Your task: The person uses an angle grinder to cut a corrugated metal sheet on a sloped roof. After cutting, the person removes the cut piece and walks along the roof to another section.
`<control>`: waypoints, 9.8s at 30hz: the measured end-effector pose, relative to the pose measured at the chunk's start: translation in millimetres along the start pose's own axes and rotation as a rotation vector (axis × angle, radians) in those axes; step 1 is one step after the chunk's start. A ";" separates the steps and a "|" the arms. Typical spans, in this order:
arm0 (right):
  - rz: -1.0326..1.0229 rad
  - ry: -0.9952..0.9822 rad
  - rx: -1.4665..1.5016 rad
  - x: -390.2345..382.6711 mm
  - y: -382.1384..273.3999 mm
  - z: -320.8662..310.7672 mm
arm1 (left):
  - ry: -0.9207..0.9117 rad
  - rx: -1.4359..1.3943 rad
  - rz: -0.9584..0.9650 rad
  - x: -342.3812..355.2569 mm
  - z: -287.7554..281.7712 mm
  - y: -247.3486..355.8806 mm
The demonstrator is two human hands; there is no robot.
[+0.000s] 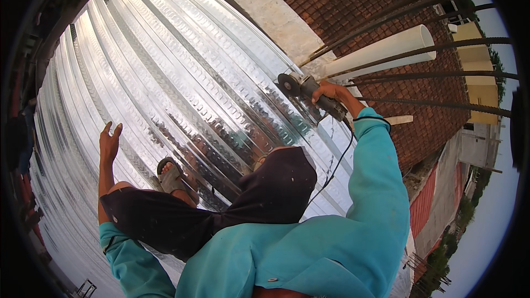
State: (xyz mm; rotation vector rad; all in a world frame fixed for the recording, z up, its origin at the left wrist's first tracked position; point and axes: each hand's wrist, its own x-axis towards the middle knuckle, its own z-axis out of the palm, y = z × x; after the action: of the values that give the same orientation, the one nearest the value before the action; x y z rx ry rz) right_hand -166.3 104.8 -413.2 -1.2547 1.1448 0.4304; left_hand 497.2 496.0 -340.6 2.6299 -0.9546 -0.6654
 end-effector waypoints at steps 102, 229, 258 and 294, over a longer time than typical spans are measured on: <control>-0.408 1.148 1.758 -230.8 231.9 279.6 | -0.848 -0.047 1.906 -311.9 289.7 419.9; -0.396 1.258 2.206 -208.4 348.7 477.9 | -0.633 0.715 1.428 -108.2 474.0 536.2; -0.380 1.283 2.138 -203.1 364.1 502.8 | -0.555 0.738 1.717 -122.3 391.5 531.0; -0.760 1.795 2.184 -197.8 451.2 513.1 | -0.589 0.722 1.554 -136.5 423.1 552.9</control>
State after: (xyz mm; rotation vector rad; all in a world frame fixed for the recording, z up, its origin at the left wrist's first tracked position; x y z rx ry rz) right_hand -385.3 770.8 -533.4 0.4748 1.2226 -2.3597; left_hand -104.4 134.1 -443.3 1.0999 -3.1633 -0.6218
